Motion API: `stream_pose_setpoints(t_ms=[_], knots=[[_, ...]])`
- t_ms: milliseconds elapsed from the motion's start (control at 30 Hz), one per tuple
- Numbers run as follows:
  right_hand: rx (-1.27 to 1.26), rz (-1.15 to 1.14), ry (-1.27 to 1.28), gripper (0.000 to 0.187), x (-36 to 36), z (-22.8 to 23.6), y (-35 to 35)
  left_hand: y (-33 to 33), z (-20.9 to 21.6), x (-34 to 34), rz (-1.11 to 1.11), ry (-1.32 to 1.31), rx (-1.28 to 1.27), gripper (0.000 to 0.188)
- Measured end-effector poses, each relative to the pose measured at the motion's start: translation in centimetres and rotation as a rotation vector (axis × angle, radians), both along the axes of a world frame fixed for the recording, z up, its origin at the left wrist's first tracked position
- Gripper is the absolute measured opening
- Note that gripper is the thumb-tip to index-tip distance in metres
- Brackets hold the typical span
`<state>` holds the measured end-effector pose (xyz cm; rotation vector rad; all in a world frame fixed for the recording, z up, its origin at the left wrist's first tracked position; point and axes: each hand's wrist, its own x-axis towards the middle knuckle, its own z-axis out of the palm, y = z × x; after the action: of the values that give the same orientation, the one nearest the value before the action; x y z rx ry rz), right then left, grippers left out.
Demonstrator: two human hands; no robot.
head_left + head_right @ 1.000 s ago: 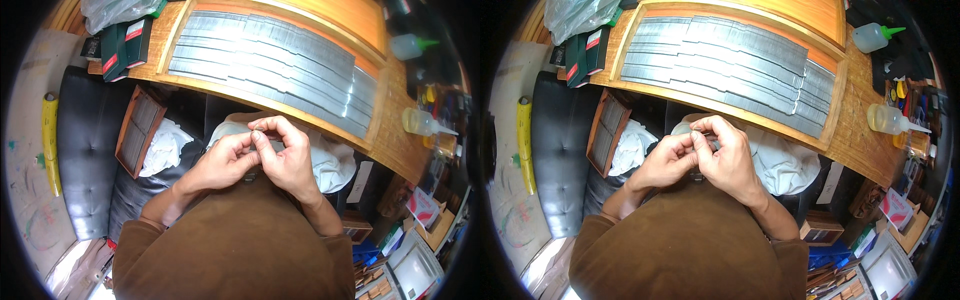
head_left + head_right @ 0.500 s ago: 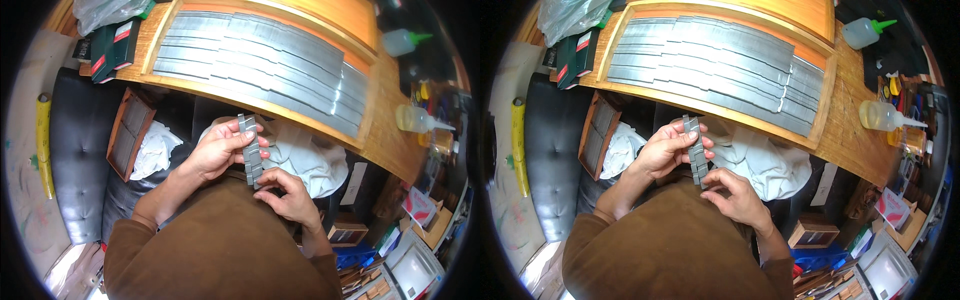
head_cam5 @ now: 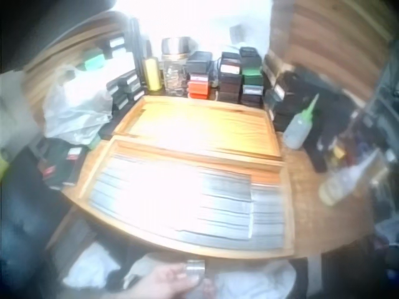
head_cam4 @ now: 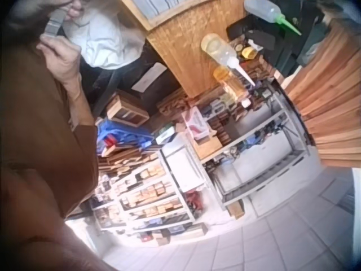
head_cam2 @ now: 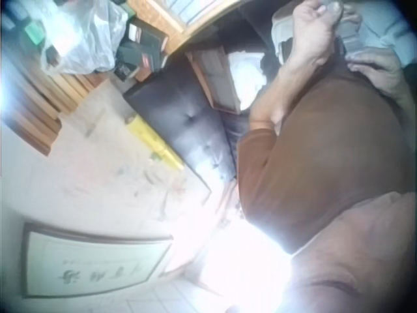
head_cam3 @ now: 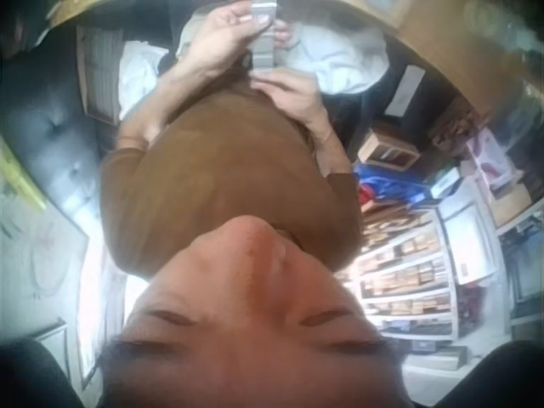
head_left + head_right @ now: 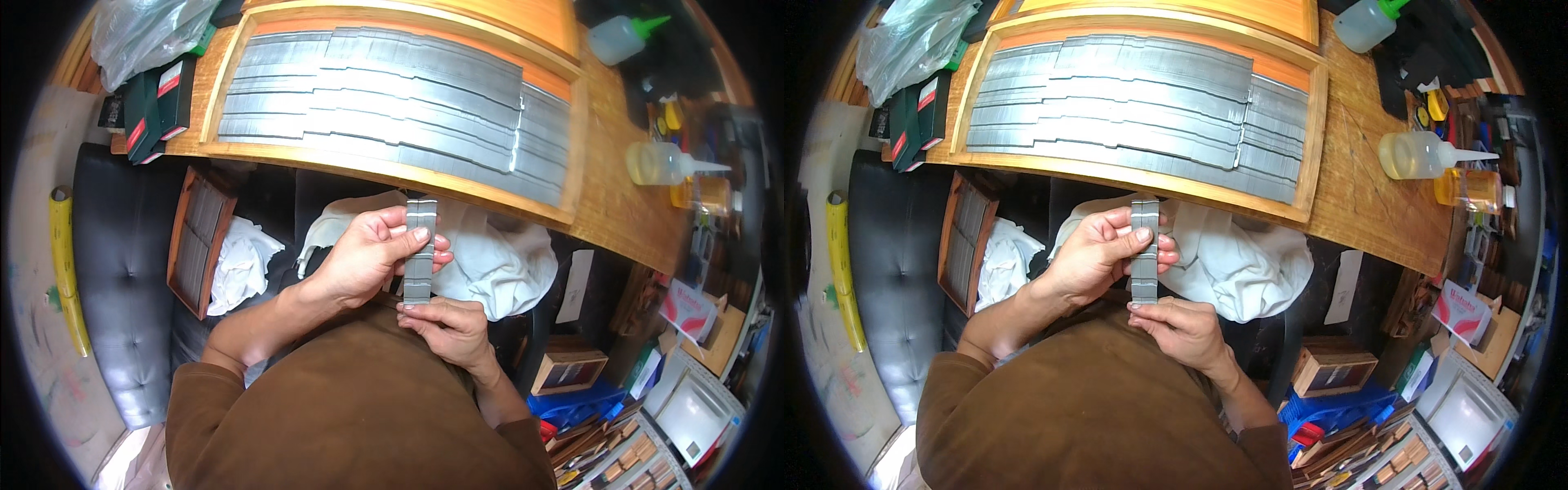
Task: The person repeatedly picks up small rectangular metal pieces from a wooden tray, aligns them, and places them back into the tray. They occasionally wipe the pieces with a white cloth and inspect them before returning them to the tray.
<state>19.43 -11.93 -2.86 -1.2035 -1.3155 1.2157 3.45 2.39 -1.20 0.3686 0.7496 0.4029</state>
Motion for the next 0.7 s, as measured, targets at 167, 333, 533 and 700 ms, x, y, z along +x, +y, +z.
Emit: stream_pose_setpoints(t_ms=[167, 333, 533, 700], knots=[[-0.016, -0.098, 0.098, 0.021, -1.4, -0.4, -0.7, 2.8, 1.3, -0.3, -0.31, 0.186, 0.14, 0.029], [0.004, -0.195, 0.101, 0.022, -3.2, -0.7, -0.2, 4.1, 0.8, -0.1, -0.356, 0.257, 0.217, 0.029], [-0.044, -0.213, 0.033, 0.015, -3.6, 0.3, 0.2, 4.5, 1.0, -0.3, -0.4, 0.267, 0.176, 0.02], [-0.238, -0.08, 0.034, 0.014, -2.5, 0.6, 0.6, 4.9, 1.0, 0.2, -0.434, 0.28, 0.217, 0.021]])
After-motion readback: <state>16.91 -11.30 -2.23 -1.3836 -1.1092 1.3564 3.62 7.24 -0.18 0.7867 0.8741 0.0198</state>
